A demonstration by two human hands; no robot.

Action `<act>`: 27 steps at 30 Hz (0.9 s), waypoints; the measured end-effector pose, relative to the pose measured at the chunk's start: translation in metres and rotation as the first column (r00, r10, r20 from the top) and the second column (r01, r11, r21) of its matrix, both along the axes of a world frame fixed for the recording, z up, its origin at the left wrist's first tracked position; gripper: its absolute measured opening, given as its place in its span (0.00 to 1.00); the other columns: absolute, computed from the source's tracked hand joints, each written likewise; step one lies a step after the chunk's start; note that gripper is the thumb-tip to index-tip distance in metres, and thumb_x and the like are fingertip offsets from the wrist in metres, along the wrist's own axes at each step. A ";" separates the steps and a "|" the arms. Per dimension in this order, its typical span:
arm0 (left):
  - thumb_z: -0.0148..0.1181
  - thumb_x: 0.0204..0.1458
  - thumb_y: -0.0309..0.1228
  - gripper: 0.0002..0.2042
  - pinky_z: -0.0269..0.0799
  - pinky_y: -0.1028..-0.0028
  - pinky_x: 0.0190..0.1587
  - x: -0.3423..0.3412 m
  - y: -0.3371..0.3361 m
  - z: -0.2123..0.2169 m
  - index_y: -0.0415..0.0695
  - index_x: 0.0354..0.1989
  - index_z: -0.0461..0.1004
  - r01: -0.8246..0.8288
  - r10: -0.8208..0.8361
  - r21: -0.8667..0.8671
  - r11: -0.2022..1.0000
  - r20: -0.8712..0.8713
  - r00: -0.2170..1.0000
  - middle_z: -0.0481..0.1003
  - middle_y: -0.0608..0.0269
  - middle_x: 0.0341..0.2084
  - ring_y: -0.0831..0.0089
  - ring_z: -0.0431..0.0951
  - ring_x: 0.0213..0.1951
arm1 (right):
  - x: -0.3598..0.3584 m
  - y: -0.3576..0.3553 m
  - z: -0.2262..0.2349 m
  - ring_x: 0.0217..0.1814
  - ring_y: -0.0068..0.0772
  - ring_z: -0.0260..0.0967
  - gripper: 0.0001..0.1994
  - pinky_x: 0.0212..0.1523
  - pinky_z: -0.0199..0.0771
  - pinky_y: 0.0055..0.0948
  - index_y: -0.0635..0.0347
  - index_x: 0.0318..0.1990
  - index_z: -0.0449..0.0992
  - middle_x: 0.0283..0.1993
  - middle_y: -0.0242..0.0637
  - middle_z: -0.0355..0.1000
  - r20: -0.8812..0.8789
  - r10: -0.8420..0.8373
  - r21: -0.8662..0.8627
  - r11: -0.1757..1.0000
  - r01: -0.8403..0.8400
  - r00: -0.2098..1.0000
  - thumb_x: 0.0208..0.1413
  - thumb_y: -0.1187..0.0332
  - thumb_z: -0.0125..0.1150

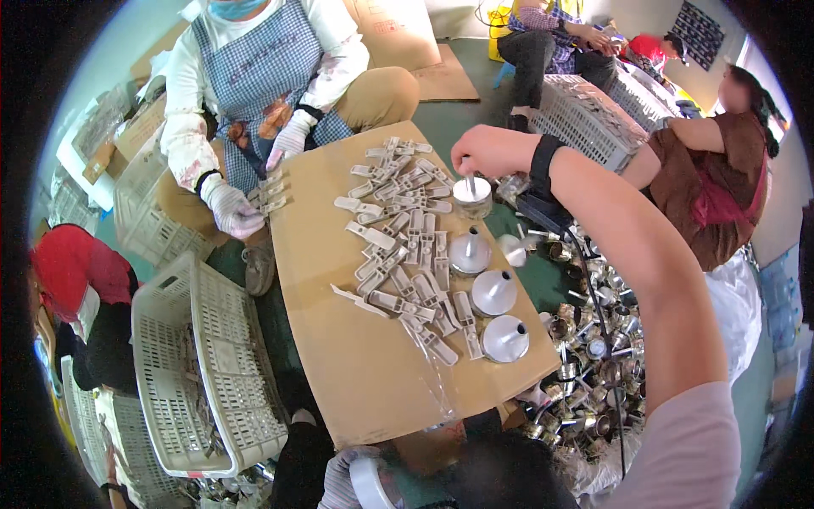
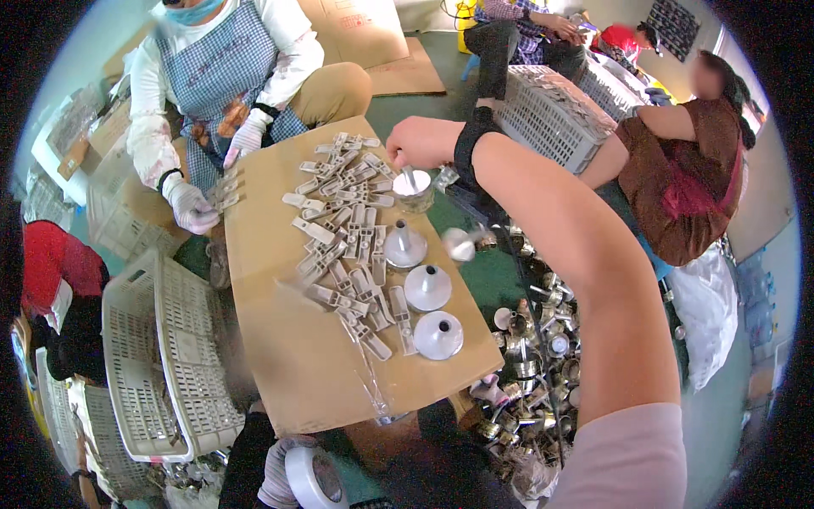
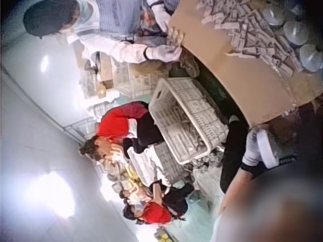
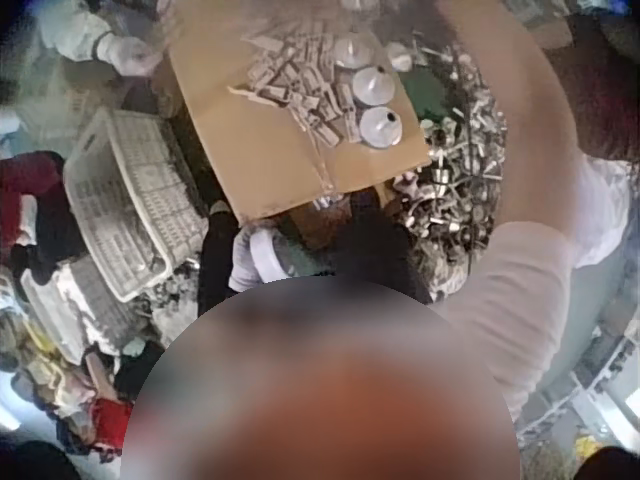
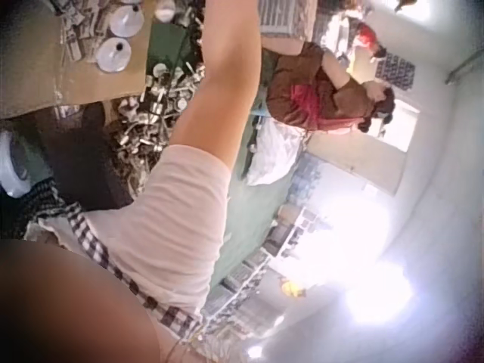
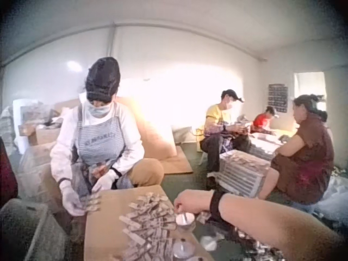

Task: Assembling and sorting small metal and plastic hardware parts using a handheld tool in a factory setting.

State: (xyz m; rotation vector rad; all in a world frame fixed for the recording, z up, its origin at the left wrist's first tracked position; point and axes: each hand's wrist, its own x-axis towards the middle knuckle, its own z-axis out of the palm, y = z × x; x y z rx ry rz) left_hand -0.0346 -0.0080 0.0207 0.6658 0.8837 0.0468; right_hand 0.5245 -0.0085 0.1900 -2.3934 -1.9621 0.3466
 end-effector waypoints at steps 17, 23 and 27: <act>0.54 0.49 0.23 0.06 0.75 0.73 0.33 0.024 0.003 -0.010 0.37 0.34 0.75 -0.048 0.047 0.187 0.981 0.009 0.999 0.77 0.59 0.31 0.72 0.77 0.29 | -0.019 0.037 -0.040 0.39 0.51 0.68 0.18 0.41 0.67 0.40 0.63 0.48 0.69 0.33 0.50 0.71 -0.098 -0.098 0.406 0.905 0.130 0.990 0.50 0.67 0.60; 0.55 0.48 0.24 0.06 0.76 0.71 0.32 0.027 0.010 -0.007 0.37 0.33 0.75 -0.085 0.083 -0.091 0.992 -0.027 0.996 0.77 0.57 0.30 0.70 0.77 0.27 | -0.021 0.010 -0.061 0.49 0.53 0.66 0.27 0.48 0.67 0.41 0.65 0.53 0.63 0.44 0.54 0.67 -0.101 -0.028 0.502 0.861 0.075 0.995 0.47 0.63 0.64; 0.54 0.49 0.34 0.13 0.75 0.69 0.36 0.018 0.002 0.024 0.36 0.36 0.74 0.053 -0.049 0.144 0.988 -0.026 0.998 0.77 0.55 0.27 0.65 0.77 0.29 | -0.022 -0.013 -0.063 0.49 0.44 0.67 0.29 0.50 0.67 0.36 0.67 0.52 0.65 0.46 0.50 0.68 -0.223 0.020 0.569 0.815 0.113 0.975 0.47 0.57 0.65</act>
